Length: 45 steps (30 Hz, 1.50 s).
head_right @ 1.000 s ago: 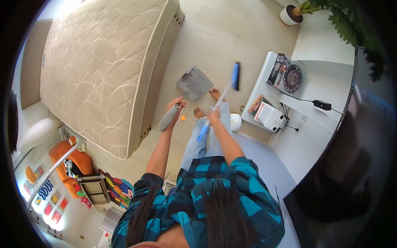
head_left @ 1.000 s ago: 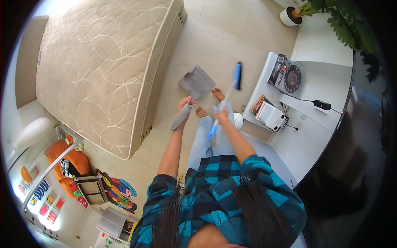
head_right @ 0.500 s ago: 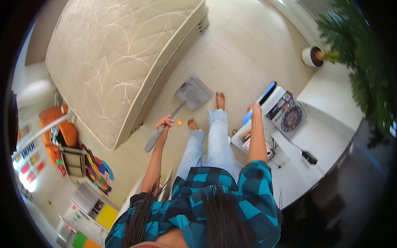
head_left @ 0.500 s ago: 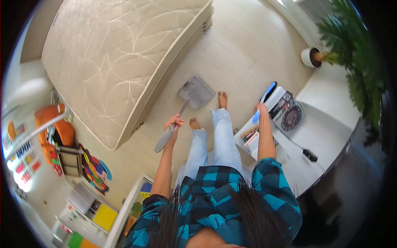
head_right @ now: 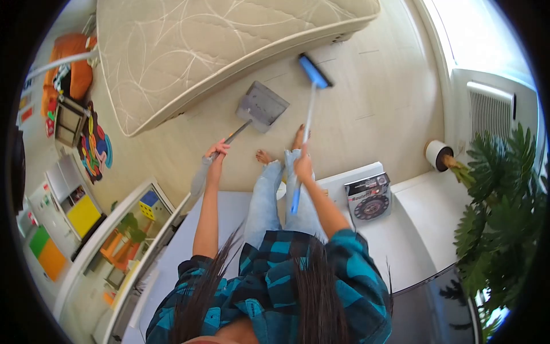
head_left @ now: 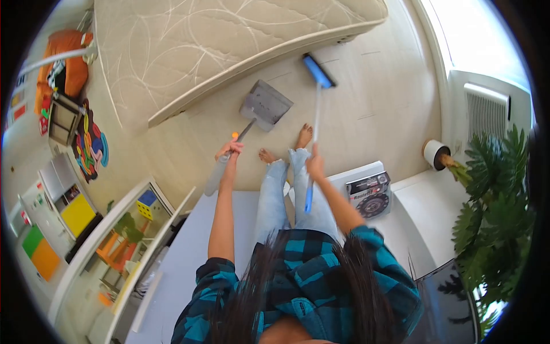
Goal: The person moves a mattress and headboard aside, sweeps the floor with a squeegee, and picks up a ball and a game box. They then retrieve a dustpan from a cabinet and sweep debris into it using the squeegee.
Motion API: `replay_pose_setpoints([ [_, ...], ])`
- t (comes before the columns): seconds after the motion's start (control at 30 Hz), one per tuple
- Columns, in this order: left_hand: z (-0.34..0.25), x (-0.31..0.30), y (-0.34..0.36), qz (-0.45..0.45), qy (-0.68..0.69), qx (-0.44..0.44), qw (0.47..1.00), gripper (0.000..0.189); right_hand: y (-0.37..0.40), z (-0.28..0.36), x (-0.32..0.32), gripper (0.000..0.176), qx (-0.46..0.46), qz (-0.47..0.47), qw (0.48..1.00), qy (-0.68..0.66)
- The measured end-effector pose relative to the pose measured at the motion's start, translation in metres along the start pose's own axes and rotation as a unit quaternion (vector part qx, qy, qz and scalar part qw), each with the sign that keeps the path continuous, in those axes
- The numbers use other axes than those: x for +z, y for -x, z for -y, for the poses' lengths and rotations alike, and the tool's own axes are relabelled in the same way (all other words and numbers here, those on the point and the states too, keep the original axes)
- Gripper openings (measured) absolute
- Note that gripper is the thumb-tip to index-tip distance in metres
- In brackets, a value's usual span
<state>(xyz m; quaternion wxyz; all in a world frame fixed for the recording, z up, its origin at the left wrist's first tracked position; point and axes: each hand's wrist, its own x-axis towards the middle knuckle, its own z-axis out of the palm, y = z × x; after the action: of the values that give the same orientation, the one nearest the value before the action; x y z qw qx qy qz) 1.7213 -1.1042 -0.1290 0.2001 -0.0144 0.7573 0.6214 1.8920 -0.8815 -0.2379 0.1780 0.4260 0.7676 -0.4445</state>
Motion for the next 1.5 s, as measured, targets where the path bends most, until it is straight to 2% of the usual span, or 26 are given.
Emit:
replay_pose_setpoints([
  [0.07,-0.003,-0.005,-0.003,-0.030,-0.003,-0.046,0.998,0.024,0.060,-0.002,-0.004,0.064,-0.103,0.025,0.994,0.032],
  [0.13,0.006,-0.007,0.006,-0.051,-0.016,-0.061,0.997,0.042,0.099,0.048,-0.091,0.060,0.142,0.215,0.955,-0.149],
  [0.17,0.021,-0.006,0.007,-0.062,-0.031,-0.046,0.996,0.052,0.115,0.061,-0.121,0.058,0.156,0.209,0.954,-0.149],
  [0.2,0.040,-0.007,0.007,-0.073,-0.047,-0.032,0.996,0.063,0.122,0.036,-0.135,0.057,0.136,0.187,0.967,-0.108],
  [0.27,0.096,-0.011,0.009,-0.112,-0.164,-0.099,0.975,0.071,0.129,-0.005,-0.163,0.057,-0.074,0.095,0.992,0.024],
  [0.3,0.129,-0.012,0.010,-0.128,-0.221,-0.135,0.957,0.075,0.124,-0.008,-0.165,0.058,-0.065,0.073,0.995,0.034],
  [0.33,0.169,-0.015,0.009,-0.140,-0.252,-0.193,0.938,0.074,0.119,-0.011,-0.168,0.058,-0.055,0.050,0.996,0.043],
  [0.4,0.276,-0.029,-0.005,-0.190,-0.256,-0.308,0.896,0.074,0.104,0.013,-0.168,0.059,0.130,0.028,0.990,-0.045],
  [0.43,0.332,-0.038,-0.011,-0.235,-0.225,-0.343,0.881,0.074,0.092,-0.006,-0.160,0.058,0.137,0.008,0.990,-0.040],
  [0.5,0.426,-0.057,-0.027,-0.302,-0.192,-0.318,0.878,0.076,0.074,-0.049,-0.147,0.056,0.147,-0.036,0.988,-0.035],
  [0.53,0.442,-0.059,-0.042,-0.325,-0.185,-0.280,0.884,0.078,0.066,-0.067,-0.142,0.056,0.155,-0.044,0.987,-0.020],
  [0.6,0.457,-0.058,-0.077,-0.294,-0.368,-0.241,0.849,0.079,0.052,-0.100,-0.133,0.058,0.193,-0.054,0.980,-0.008],
  [0.77,0.532,-0.070,-0.134,-0.254,-0.346,-0.219,0.876,0.069,0.035,-0.145,-0.105,0.057,0.195,-0.057,0.978,0.048],
  [0.8,0.564,-0.077,-0.132,-0.233,-0.423,-0.181,0.857,0.054,0.030,-0.147,-0.099,0.057,0.197,-0.060,0.976,0.066],
  [0.93,0.624,-0.075,-0.105,-0.302,-0.299,-0.267,0.865,0.027,0.006,-0.133,-0.101,0.057,0.227,-0.079,0.969,-0.050],
  [1.03,0.606,-0.057,-0.059,-0.363,-0.229,-0.235,0.872,0.010,-0.023,-0.095,-0.115,0.057,0.217,-0.068,0.973,-0.040],
  [1.07,0.575,-0.049,-0.041,-0.338,-0.238,-0.277,0.868,0.010,-0.036,-0.079,-0.116,0.057,0.196,-0.059,0.977,-0.059],
  [1.1,0.531,-0.034,-0.027,-0.365,-0.218,-0.266,0.865,0.009,-0.049,-0.061,-0.115,0.056,0.174,-0.051,0.980,-0.079],
  [1.13,0.458,-0.023,-0.019,-0.356,-0.047,-0.308,0.881,0.014,-0.060,-0.040,-0.110,0.056,0.156,-0.049,0.983,-0.079],
  [1.23,0.287,-0.018,0.020,-0.294,-0.025,-0.277,0.914,0.048,-0.089,-0.022,-0.082,0.058,0.148,-0.055,0.979,-0.129],
  [1.27,0.228,-0.020,0.035,-0.295,-0.046,-0.250,0.921,0.061,-0.079,-0.004,-0.062,0.060,0.130,-0.066,0.975,-0.170],
  [1.33,0.124,-0.025,0.055,-0.295,-0.013,-0.147,0.944,0.074,-0.045,-0.004,-0.025,0.061,0.075,-0.040,0.994,-0.065],
  [1.37,0.076,-0.023,0.052,-0.280,-0.014,-0.119,0.953,0.072,-0.025,-0.014,-0.006,0.060,0.014,-0.044,0.999,0.002],
  [1.4,0.031,-0.018,0.051,-0.263,-0.017,-0.093,0.960,0.070,0.014,0.020,0.002,0.060,0.105,0.022,0.994,-0.011],
  [1.47,-0.006,-0.011,0.057,-0.186,-0.039,-0.071,0.979,0.060,0.065,-0.001,0.011,0.060,-0.025,0.032,0.995,0.093],
  [1.5,-0.015,-0.003,0.051,-0.171,-0.036,-0.052,0.983,0.049,0.081,0.010,-0.010,0.060,0.041,0.092,0.995,0.018],
])
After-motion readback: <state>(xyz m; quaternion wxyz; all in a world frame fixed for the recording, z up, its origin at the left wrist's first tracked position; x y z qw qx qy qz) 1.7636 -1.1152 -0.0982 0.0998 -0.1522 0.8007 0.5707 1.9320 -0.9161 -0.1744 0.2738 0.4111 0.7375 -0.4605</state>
